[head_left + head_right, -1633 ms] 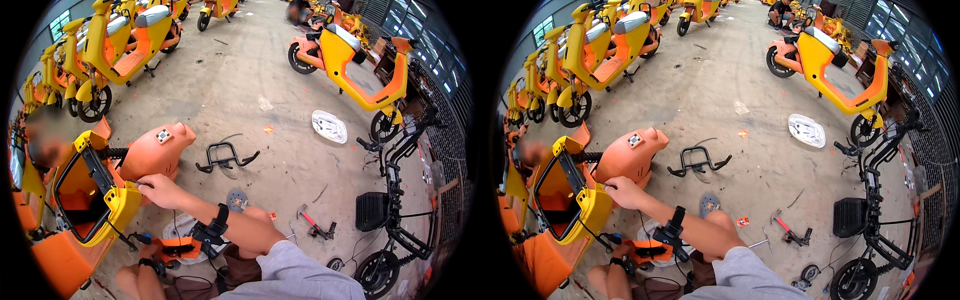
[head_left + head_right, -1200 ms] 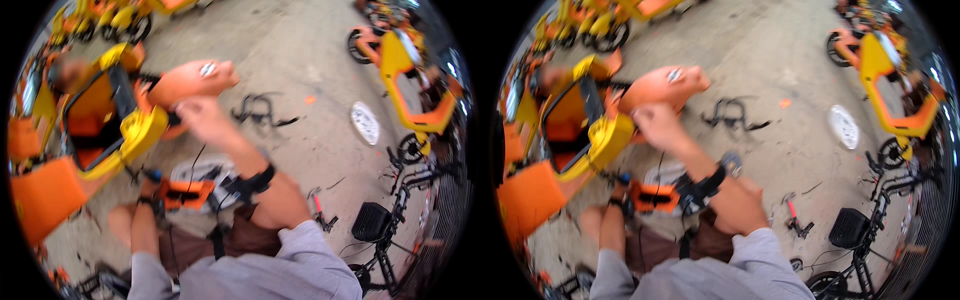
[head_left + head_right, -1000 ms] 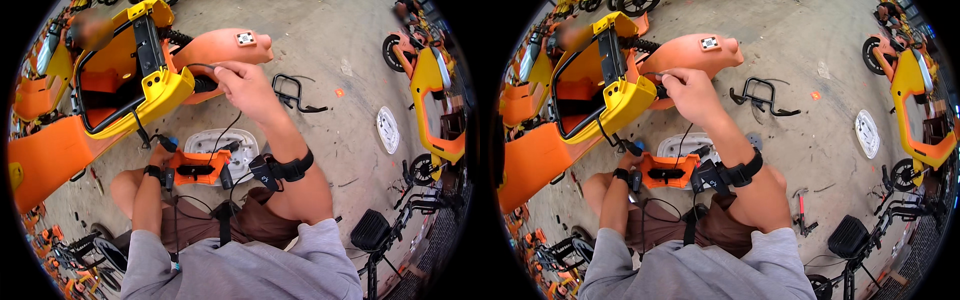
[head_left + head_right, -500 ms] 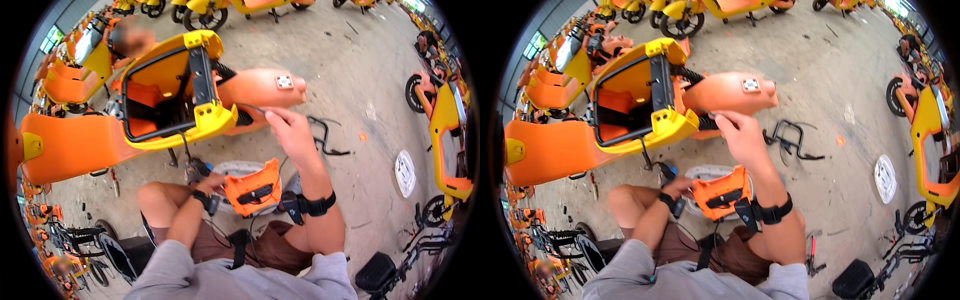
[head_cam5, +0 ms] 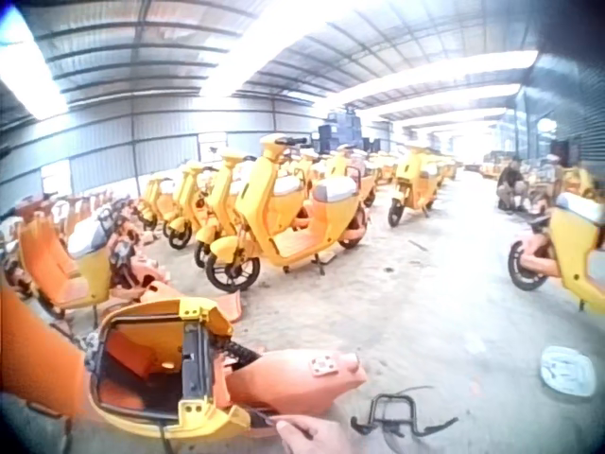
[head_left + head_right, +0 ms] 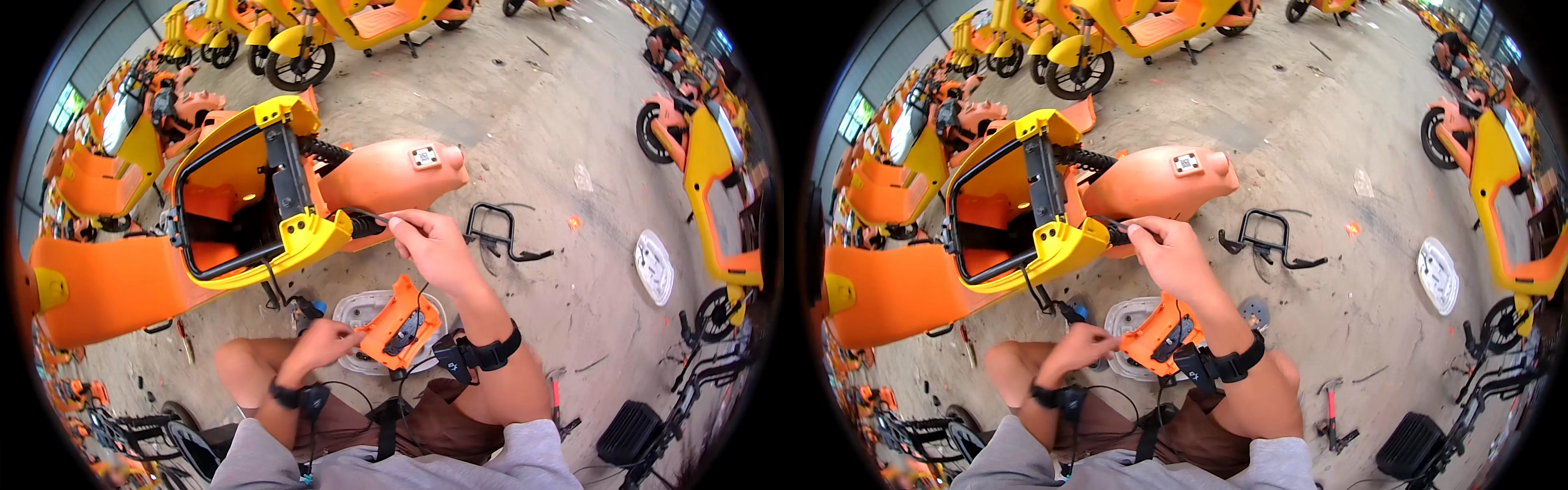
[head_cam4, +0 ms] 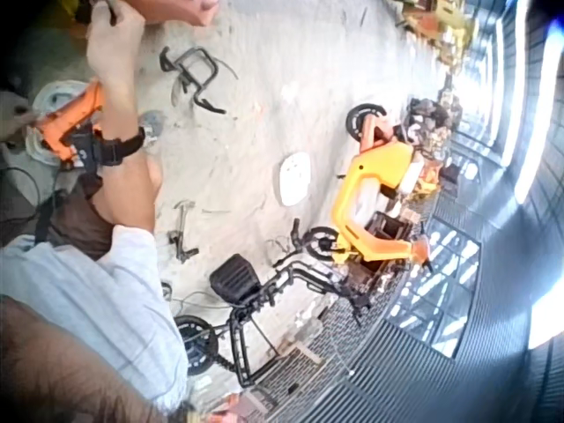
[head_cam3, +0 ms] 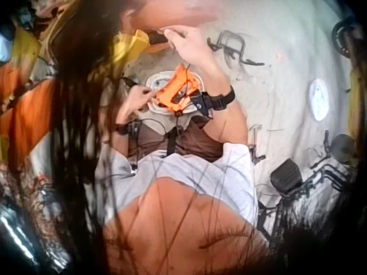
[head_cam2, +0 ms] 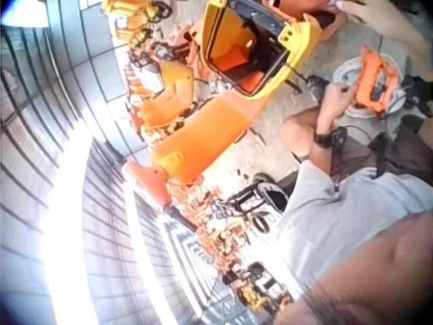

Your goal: The person assembles components of an orange electric scooter, first using a power drill to secure parts on a plastic panel, then threading a cable through the frame and connecting wires to a control unit, and finally using pliers to manipulate internal wiring.

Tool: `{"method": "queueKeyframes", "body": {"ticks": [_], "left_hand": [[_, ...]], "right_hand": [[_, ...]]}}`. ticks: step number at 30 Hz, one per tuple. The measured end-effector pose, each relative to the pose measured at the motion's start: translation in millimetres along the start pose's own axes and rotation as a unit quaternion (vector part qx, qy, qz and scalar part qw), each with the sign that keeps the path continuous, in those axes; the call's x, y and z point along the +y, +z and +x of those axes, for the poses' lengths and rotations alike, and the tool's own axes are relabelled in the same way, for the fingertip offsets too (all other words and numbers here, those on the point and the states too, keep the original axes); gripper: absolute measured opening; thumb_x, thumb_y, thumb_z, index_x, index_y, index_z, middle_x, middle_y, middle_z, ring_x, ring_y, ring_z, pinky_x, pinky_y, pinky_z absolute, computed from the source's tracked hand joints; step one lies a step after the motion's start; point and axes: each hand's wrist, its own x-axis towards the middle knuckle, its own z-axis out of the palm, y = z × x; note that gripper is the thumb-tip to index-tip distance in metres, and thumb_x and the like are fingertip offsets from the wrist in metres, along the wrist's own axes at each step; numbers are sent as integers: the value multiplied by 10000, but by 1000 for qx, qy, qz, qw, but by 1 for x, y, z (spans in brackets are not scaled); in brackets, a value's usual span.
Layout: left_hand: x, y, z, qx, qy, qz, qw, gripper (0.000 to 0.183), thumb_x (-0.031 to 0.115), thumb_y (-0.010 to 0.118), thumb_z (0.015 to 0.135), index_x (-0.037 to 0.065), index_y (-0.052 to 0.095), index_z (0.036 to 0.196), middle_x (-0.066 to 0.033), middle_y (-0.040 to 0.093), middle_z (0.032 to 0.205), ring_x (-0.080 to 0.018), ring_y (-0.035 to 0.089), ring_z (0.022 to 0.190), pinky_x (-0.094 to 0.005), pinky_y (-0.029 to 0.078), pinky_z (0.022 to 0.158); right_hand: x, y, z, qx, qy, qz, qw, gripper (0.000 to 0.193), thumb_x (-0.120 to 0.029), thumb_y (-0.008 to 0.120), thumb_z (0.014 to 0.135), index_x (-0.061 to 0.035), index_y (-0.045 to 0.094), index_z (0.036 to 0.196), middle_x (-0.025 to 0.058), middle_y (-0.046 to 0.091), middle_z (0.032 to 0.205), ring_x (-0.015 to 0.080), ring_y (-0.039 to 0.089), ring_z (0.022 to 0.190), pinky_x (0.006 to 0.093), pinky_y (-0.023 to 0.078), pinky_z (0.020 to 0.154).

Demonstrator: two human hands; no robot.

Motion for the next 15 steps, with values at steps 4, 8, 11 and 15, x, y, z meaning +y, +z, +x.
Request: {"method": "queueKeyframes", "body": {"ticks": [4, 8, 11, 15], "left_hand": [[32, -84, -48, 385, 256, -253, 850, 244, 221, 573, 981, -7, 648, 934, -46, 619, 653, -113, 610, 538, -233, 452, 444], [67, -149, -17, 379, 265, 18, 886, 406, 165, 625, 938, -54, 528, 1265, -109, 640, 1109, -171, 604, 1009, -295, 463, 921], [68, -174, 16, 77, 215, -51, 972, 626, 286, 716, 874, -72, 489, 1335, -91, 621, 1179, -157, 565, 1086, -313, 441, 980], [53, -184, 20, -19, 203, -100, 974, 697, 394, 750, 830, -35, 505, 1322, -48, 600, 1182, -152, 568, 1038, -310, 454, 949]], "right_hand": [[-10, -5, 0, 17, -43, -45, 998, 263, -147, 537, 944, 25, 687, 1076, 0, 627, 728, 56, 487, 613, 248, 411, 562], [3, -2, 8, 21, -83, -48, 995, 262, -156, 537, 943, 28, 678, 1067, 99, 701, 829, 132, 625, 751, 307, 493, 703], [15, -3, 14, 56, -142, -76, 985, 266, -175, 539, 938, 32, 675, 1035, 164, 705, 872, 206, 673, 797, 350, 508, 742], [13, 17, 11, 43, -164, -87, 982, 275, -168, 527, 925, 48, 671, 1014, 187, 702, 882, 278, 682, 809, 362, 514, 754]]}}
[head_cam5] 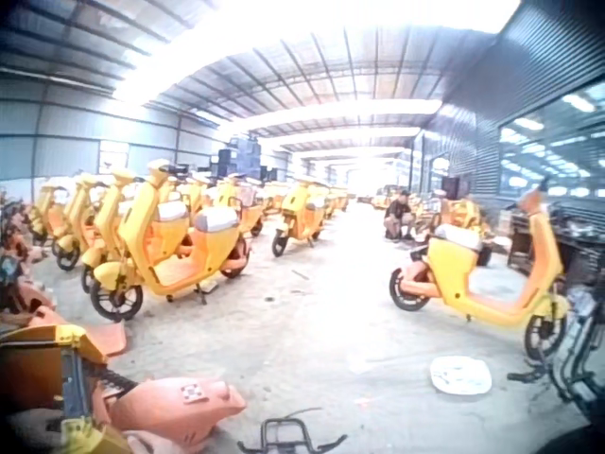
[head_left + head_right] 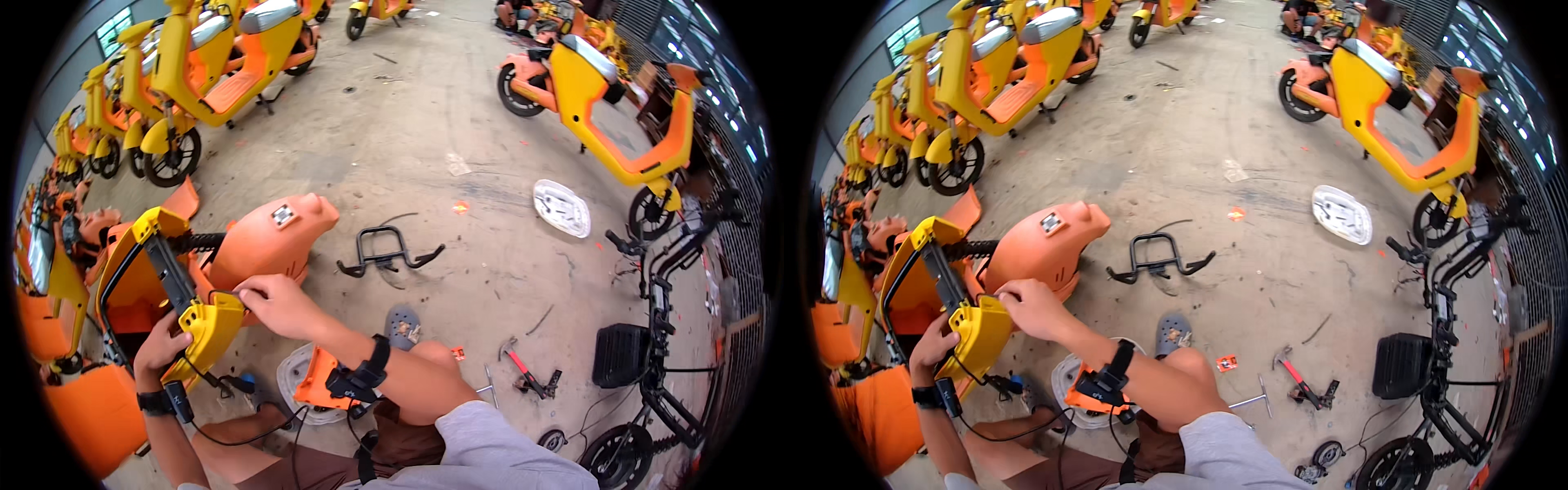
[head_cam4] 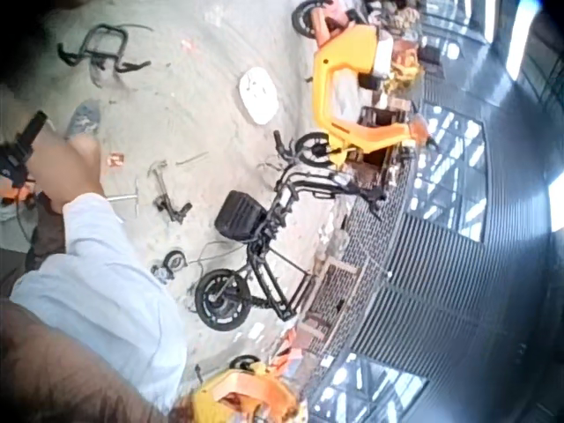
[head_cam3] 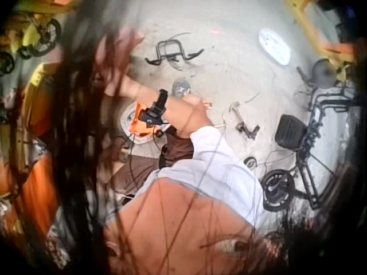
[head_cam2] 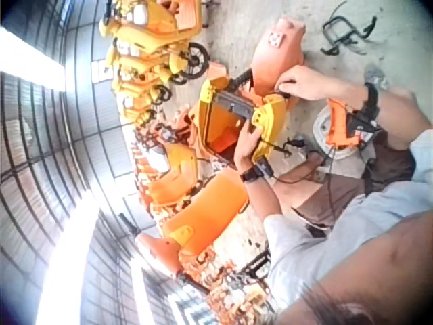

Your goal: The person assembles components of an orange electric scooter, first using a power drill to secure parts on a plastic panel, then threading a cable through the frame and connecting wires to a control unit, and finally using pliers to manipulate internal wiring.

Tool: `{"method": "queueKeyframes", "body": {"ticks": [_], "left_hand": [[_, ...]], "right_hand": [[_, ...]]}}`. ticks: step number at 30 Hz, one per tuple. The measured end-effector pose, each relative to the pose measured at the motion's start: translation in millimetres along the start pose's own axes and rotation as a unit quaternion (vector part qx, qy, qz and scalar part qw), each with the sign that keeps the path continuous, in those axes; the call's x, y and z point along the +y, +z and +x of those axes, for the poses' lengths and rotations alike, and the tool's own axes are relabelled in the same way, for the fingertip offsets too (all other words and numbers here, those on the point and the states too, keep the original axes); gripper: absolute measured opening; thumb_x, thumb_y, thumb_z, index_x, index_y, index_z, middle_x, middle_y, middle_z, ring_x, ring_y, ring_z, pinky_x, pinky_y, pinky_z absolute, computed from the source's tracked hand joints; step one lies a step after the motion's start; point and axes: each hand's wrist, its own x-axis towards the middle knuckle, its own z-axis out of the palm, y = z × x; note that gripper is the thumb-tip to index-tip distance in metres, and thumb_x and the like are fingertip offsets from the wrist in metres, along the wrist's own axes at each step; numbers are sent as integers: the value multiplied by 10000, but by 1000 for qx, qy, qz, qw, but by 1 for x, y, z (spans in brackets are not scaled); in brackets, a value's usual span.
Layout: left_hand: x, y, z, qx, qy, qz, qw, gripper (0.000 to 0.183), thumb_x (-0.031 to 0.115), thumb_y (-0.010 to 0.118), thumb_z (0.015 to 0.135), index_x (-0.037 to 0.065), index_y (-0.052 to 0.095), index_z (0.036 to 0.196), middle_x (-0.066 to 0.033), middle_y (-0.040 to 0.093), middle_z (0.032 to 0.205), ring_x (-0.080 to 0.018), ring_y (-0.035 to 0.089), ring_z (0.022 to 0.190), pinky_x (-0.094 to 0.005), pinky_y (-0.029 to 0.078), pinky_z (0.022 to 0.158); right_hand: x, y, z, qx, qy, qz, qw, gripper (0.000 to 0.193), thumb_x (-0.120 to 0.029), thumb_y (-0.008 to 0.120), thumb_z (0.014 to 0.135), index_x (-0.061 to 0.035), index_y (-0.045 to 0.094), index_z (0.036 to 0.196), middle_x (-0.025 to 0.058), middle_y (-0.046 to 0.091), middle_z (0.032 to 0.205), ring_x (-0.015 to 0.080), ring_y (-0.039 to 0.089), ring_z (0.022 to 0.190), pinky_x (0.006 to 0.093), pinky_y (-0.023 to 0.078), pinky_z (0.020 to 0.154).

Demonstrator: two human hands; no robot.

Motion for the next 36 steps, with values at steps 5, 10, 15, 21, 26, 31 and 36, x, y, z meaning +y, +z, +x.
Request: {"method": "queueKeyframes", "body": {"ticks": [5, 10, 15, 21, 26, 31, 36], "left_hand": [[1, -1, 16, -58, -90, 48, 993, 646, 409, 745, 828, -27, 541, 1258, -41, 626, 1107, -145, 577, 990, -306, 477, 896], [3, 4, 13, -39, -64, 49, 996, 618, 383, 742, 827, -11, 541, 1259, -46, 628, 1104, -149, 582, 985, -314, 482, 889], [-4, 7, 10, 16, -51, -5, 999, 685, 290, 777, 803, 5, 468, 1344, -52, 602, 1161, -155, 583, 1026, -313, 479, 912], [4, 19, 11, 43, 24, -57, 997, 731, 224, 811, 768, 5, 452, 1366, -50, 596, 1189, -150, 585, 1041, -303, 477, 926], [5, 12, 8, 23, 5, -56, 998, 608, 234, 799, 780, -6, 541, 1275, -34, 630, 1114, -125, 605, 974, -286, 490, 883], [6, 11, 7, 18, -19, -30, 999, 563, 247, 778, 806, -3, 556, 1258, -28, 637, 1087, -121, 607, 954, -279, 496, 867], [7, 13, 8, 12, -26, -16, 999, 574, 255, 767, 822, 4, 537, 1284, -26, 628, 1099, -128, 599, 968, -289, 494, 883]], "right_hand": [[2, -10, 0, 40, 16, 35, 998, 273, -179, 548, 920, 56, 687, 943, 145, 695, 807, 192, 649, 728, 330, 497, 689], [-13, -11, 1, 46, 54, 19, 997, 304, -210, 580, 927, 59, 692, 840, 35, 642, 663, 73, 530, 609, 287, 427, 571], [-21, -8, 2, 89, 17, -24, 996, 319, -237, 576, 911, 39, 665, 777, 126, 609, 620, 193, 556, 550, 360, 435, 554], [-16, -14, -1, 79, -59, -214, 972, 322, -258, 584, 890, 2, 640, 708, 189, 619, 647, 370, 605, 605, 457, 469, 584], [-13, -16, -3, 47, -103, -253, 961, 307, -261, 594, 875, -10, 651, 707, 187, 622, 653, 378, 612, 621, 471, 487, 610], [-18, -19, -5, 5, -95, -259, 961, 293, -273, 602, 861, -13, 683, 750, 182, 640, 679, 369, 631, 652, 451, 509, 641], [-10, -14, -9, -51, -61, -222, 972, 289, -288, 606, 841, -25, 708, 907, 168, 677, 755, 350, 654, 719, 435, 522, 693]]}}
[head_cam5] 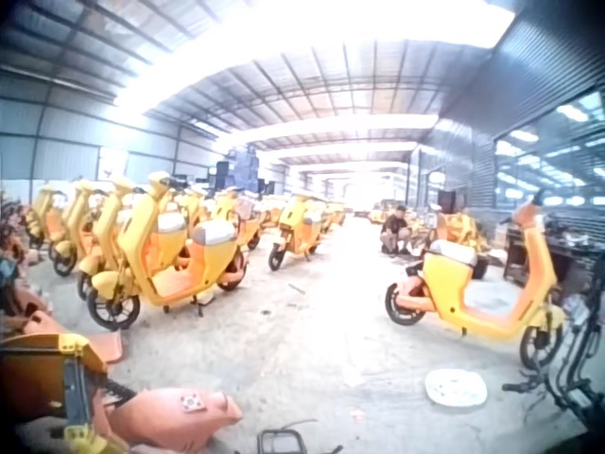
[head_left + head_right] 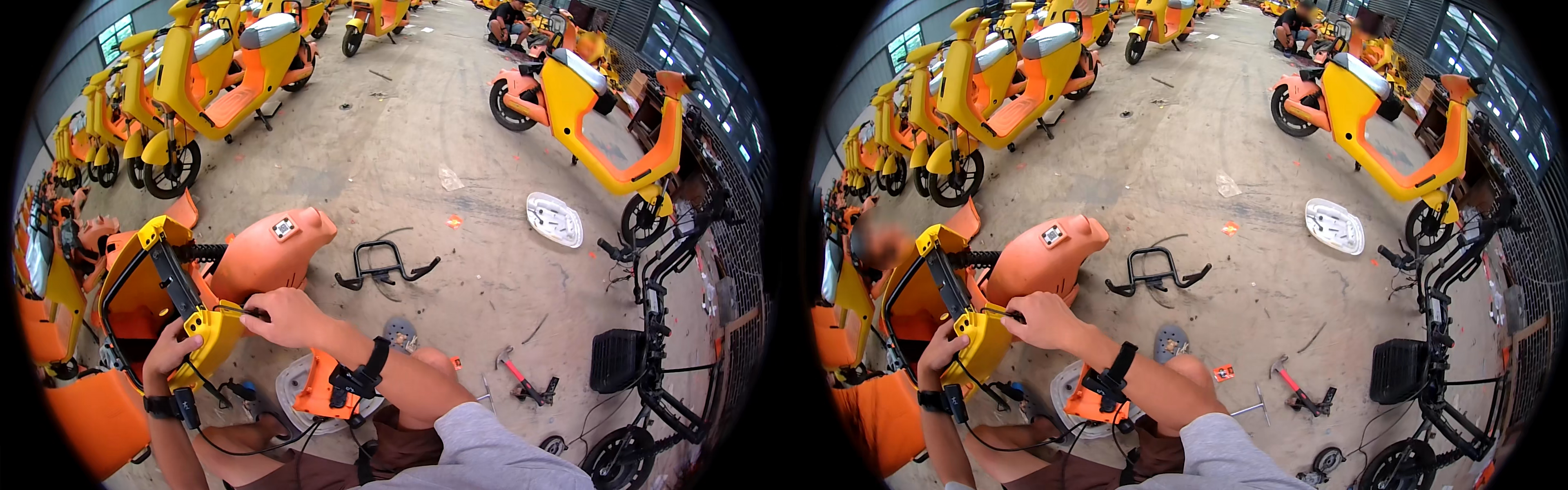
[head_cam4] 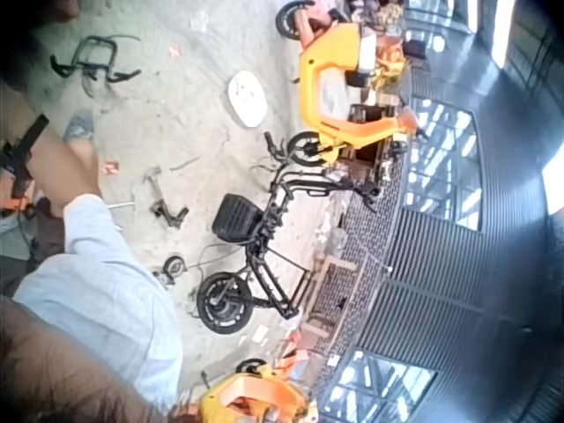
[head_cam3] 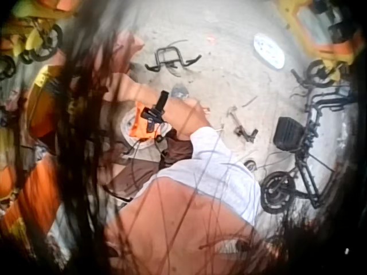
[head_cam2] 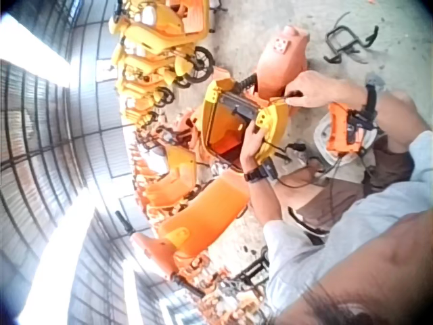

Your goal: The person assembles components of an orange electric scooter, first using a power drill to secure parts on a plastic panel, then threading a cable through the frame and connecting wires to a control unit, and finally using pliers to manipulate internal wiring.

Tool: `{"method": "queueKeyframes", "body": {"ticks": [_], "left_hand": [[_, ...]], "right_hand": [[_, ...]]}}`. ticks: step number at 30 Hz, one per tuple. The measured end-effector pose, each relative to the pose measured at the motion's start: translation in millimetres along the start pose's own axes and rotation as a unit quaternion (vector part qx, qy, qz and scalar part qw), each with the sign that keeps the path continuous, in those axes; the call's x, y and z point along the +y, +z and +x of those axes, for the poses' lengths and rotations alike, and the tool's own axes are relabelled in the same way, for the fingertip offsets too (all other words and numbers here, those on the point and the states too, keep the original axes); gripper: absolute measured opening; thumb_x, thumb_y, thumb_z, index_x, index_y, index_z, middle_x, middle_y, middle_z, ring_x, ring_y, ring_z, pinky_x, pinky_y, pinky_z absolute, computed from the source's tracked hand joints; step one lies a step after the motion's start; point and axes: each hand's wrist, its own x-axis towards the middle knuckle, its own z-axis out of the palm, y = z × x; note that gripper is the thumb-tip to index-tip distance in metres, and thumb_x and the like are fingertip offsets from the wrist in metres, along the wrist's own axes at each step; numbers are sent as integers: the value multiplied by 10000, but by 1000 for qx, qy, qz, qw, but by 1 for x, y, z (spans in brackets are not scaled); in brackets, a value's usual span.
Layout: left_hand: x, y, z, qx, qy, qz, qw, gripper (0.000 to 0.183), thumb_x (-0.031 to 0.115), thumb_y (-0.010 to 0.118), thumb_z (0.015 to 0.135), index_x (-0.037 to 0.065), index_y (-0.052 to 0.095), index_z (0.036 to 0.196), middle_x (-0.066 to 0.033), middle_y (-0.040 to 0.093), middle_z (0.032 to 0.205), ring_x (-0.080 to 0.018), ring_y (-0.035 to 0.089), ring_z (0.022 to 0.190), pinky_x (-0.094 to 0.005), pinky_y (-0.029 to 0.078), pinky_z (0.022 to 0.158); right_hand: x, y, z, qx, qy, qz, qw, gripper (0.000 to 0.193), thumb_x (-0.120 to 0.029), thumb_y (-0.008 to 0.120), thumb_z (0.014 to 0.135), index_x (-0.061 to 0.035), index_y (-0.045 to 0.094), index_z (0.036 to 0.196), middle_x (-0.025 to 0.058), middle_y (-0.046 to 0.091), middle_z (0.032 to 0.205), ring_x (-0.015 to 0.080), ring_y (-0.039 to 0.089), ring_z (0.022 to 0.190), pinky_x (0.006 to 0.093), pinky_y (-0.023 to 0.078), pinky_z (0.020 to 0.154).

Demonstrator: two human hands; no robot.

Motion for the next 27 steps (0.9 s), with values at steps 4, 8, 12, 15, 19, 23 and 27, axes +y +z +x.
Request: {"method": "queueKeyframes", "body": {"ticks": [4, 8, 12, 15, 19, 23, 27], "left_hand": [[0, 0, 0, 7, 4, 2, 1000, 563, 233, 757, 828, 3, 531, 1290, -25, 627, 1102, -133, 598, 973, -292, 492, 889], [-2, -1, 0, -10, -23, -24, 999, 579, 189, 764, 810, 2, 519, 1301, -29, 625, 1118, -139, 596, 1001, -302, 486, 904], [-5, -2, -2, -39, 3, -46, 998, 692, 147, 840, 701, 12, 523, 1301, -17, 612, 1147, -139, 585, 1026, -313, 464, 939], [3, -3, -6, -20, -13, 5, 1000, 721, 142, 859, 671, 16, 526, 1299, -10, 608, 1129, -129, 577, 1018, -302, 459, 938], [14, 10, -4, 0, 3, 32, 999, 644, 166, 849, 684, 4, 566, 1240, -29, 610, 1111, -115, 572, 1011, -293, 463, 918], [11, 14, -23, 110, 22, 194, 975, 498, 174, 798, 724, -51, 604, 1123, -118, 619, 1091, -196, 596, 1002, -320, 463, 913], [3, 69, -37, 308, 176, 293, 888, 342, 123, 753, 764, -51, 617, 1024, -179, 607, 1159, -341, 569, 1087, -394, 418, 981]], "right_hand": [[-9, 15, 1, 4, 36, 77, 996, 300, -227, 595, 825, -22, 673, 1028, 166, 684, 886, 347, 655, 830, 424, 518, 764], [-3, 33, 5, 35, 20, 67, 997, 375, -114, 571, 780, -18, 612, 1140, 178, 647, 1080, 355, 626, 985, 425, 492, 872], [6, 53, 15, 47, 33, 93, 994, 486, -25, 550, 735, -23, 577, 1221, 174, 612, 1175, 335, 609, 1079, 385, 479, 940], [5, 55, 22, 47, 57, 136, 988, 503, -9, 532, 725, -13, 572, 1226, 179, 612, 1201, 336, 580, 1157, 383, 450, 999], [14, 58, 31, 8, 49, 121, 991, 513, -9, 520, 716, -4, 570, 1226, 196, 623, 1205, 338, 568, 1187, 389, 438, 1014], [5, 62, 34, -43, 94, 166, 981, 497, -10, 515, 715, -2, 574, 1208, 203, 630, 1189, 350, 588, 1147, 402, 445, 998], [2, 53, 31, -41, 99, 143, 984, 474, -13, 517, 720, -6, 569, 1191, 209, 632, 1168, 366, 595, 1124, 415, 454, 978]]}}
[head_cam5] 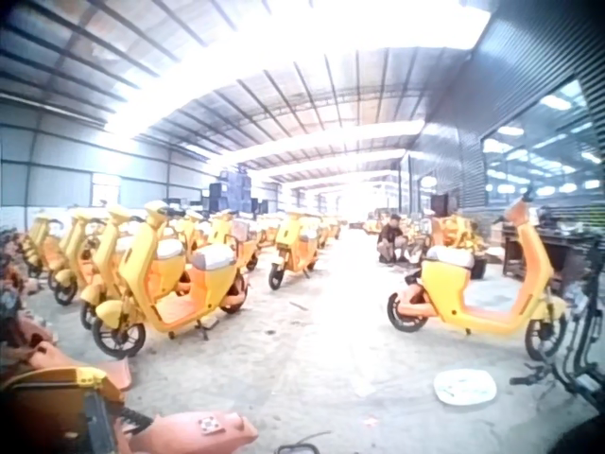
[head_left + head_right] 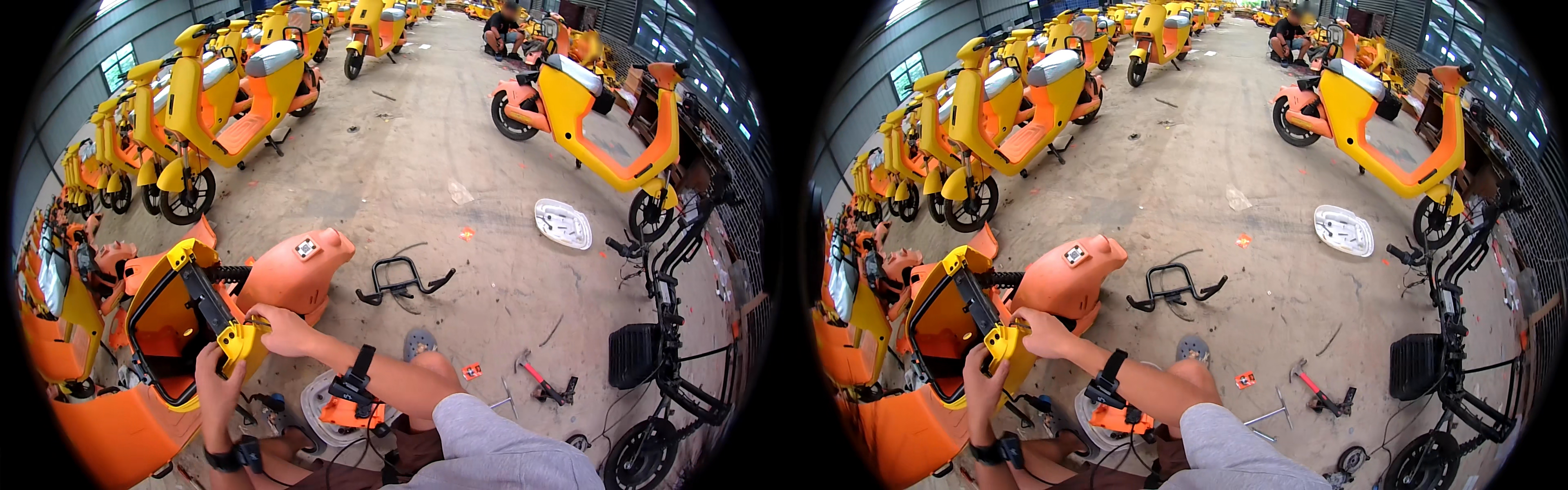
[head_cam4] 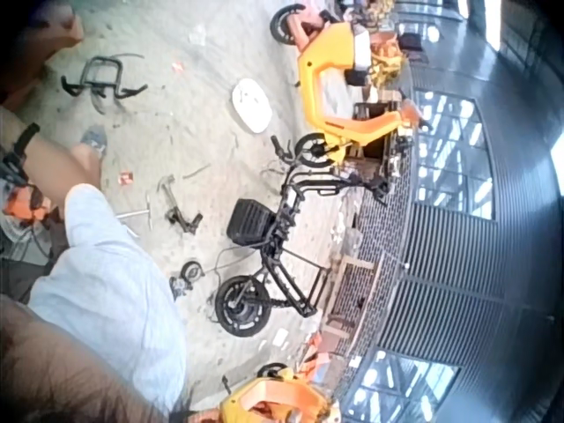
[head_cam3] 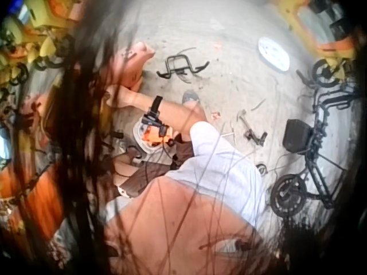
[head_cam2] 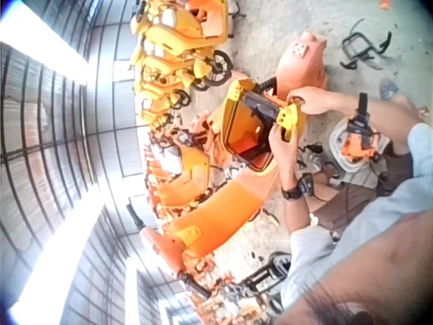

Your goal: The person assembles components of an orange electric scooter, first using a power drill to secure parts on a plastic panel, then threading a cable through the frame and connecting wires to a control unit, and finally using pliers to manipulate internal wiring.

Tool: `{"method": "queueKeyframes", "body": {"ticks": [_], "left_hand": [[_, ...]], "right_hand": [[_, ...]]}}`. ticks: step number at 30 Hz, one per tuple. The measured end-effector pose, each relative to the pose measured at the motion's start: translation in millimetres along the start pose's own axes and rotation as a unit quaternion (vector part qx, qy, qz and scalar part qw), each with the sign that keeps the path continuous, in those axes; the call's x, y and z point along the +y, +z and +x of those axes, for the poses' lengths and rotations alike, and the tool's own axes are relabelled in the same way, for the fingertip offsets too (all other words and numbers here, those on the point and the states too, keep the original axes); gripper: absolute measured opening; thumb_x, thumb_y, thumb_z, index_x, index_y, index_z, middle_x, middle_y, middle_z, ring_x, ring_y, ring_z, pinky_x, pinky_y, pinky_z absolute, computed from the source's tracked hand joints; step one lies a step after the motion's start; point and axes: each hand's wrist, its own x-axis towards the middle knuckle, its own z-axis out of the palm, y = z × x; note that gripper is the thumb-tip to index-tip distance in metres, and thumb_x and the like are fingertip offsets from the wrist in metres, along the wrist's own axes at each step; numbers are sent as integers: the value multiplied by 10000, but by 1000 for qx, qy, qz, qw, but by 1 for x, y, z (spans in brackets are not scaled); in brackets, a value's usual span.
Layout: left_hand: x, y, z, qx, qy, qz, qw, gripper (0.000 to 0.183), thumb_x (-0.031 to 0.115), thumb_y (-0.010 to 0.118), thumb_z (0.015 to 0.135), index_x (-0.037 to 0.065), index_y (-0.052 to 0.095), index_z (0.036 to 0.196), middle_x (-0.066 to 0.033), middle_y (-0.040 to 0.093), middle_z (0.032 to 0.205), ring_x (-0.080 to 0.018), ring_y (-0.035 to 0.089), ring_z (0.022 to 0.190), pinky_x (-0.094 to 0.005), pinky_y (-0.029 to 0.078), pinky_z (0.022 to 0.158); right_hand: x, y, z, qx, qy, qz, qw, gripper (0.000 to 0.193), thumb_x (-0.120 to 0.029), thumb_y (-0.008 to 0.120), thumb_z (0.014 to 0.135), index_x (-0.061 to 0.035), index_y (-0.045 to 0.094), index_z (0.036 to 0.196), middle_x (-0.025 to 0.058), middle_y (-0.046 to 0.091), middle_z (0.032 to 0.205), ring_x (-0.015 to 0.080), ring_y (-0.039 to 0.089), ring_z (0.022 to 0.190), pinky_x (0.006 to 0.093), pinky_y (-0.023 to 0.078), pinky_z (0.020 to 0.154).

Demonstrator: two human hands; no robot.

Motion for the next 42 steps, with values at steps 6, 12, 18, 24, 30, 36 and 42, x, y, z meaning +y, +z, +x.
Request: {"method": "queueKeyframes", "body": {"ticks": [6, 12, 18, 24, 30, 36, 42], "left_hand": [[-12, 21, -25, 170, 42, 73, 982, 166, 73, 713, 826, -24, 637, 938, -144, 639, 1087, -305, 577, 1035, -391, 434, 912], [3, 34, -8, 232, 68, 119, 963, 182, 97, 748, 766, 14, 600, 832, -119, 608, 910, -314, 545, 879, -403, 413, 782], [-14, 34, -20, 266, 63, 127, 953, 196, 118, 749, 723, 64, 585, 815, -65, 583, 781, -263, 539, 762, -373, 361, 777], [-6, 38, -14, 258, 69, 93, 959, 199, 99, 750, 714, 51, 592, 826, -78, 584, 789, -275, 549, 779, -382, 366, 781], [-8, 36, -19, 264, 63, 84, 959, 127, 52, 700, 793, 45, 591, 859, -86, 594, 821, -266, 540, 790, -369, 369, 811], [-12, 43, -18, 257, 71, 85, 960, 111, 52, 687, 820, 34, 592, 874, -73, 591, 830, -233, 530, 784, -351, 360, 814], [-13, 42, -21, 256, 66, 83, 961, 109, 38, 676, 820, 24, 593, 889, -81, 603, 851, -250, 542, 800, -363, 367, 826]], "right_hand": [[-4, 6, -4, 24, -52, -92, 994, 459, -42, 541, 725, -41, 563, 1183, 225, 640, 1110, 394, 589, 1097, 438, 472, 932], [-2, -2, 1, 47, -43, -114, 991, 409, -67, 567, 723, -45, 599, 1130, 232, 657, 1019, 391, 636, 979, 424, 505, 844], [2, 14, 12, -14, -9, 10, 1000, 418, 12, 513, 717, 12, 602, 1125, 199, 662, 1065, 331, 630, 1030, 383, 484, 909], [11, 4, 22, -56, -6, 66, 996, 472, 34, 537, 743, 12, 595, 1211, 110, 654, 1072, 178, 616, 910, 298, 498, 772], [22, 17, 28, -67, -31, 68, 995, 492, 38, 530, 741, 19, 587, 1230, 125, 661, 1074, 186, 618, 992, 304, 487, 867], [26, 19, 26, -29, -8, 75, 997, 437, 52, 501, 735, 34, 601, 1159, 164, 661, 1017, 238, 628, 928, 337, 500, 809], [12, 19, 21, -26, 12, 60, 998, 420, 60, 509, 717, 46, 610, 1125, 162, 660, 1047, 243, 609, 995, 342, 461, 900]]}}
